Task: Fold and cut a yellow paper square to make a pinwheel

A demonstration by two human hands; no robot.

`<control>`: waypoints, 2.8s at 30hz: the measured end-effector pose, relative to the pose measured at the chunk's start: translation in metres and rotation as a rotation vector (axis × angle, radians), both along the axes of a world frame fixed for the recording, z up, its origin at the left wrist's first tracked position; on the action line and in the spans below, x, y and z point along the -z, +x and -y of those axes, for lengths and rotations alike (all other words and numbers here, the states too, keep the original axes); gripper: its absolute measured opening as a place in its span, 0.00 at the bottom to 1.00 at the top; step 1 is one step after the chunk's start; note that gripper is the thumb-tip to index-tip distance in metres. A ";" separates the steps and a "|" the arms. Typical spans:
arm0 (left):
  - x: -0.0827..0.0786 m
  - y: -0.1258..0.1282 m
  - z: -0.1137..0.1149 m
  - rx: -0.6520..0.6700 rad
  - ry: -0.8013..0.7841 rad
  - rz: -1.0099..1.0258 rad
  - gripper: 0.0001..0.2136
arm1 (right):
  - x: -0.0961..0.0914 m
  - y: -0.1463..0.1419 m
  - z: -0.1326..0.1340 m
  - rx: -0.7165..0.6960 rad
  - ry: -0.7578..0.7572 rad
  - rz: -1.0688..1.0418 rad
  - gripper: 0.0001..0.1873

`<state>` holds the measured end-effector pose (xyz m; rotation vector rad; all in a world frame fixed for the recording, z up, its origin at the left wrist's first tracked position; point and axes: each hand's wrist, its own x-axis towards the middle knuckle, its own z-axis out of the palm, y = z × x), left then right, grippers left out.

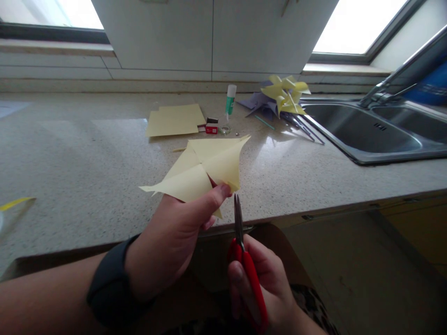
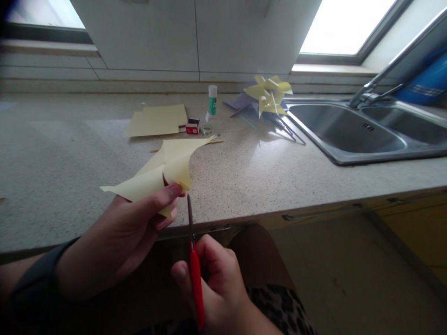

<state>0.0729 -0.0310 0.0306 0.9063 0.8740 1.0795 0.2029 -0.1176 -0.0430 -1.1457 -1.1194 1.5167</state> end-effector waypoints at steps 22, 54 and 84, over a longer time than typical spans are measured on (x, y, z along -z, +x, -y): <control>0.006 -0.006 -0.002 0.129 -0.022 -0.063 0.11 | -0.055 0.017 -0.039 0.496 0.243 0.067 0.10; -0.004 -0.006 -0.013 0.366 0.142 -0.220 0.18 | -0.063 0.045 -0.063 0.368 0.069 0.104 0.19; -0.008 -0.092 0.030 0.128 0.724 -1.363 0.15 | -0.035 0.171 -0.147 0.445 0.499 1.369 0.13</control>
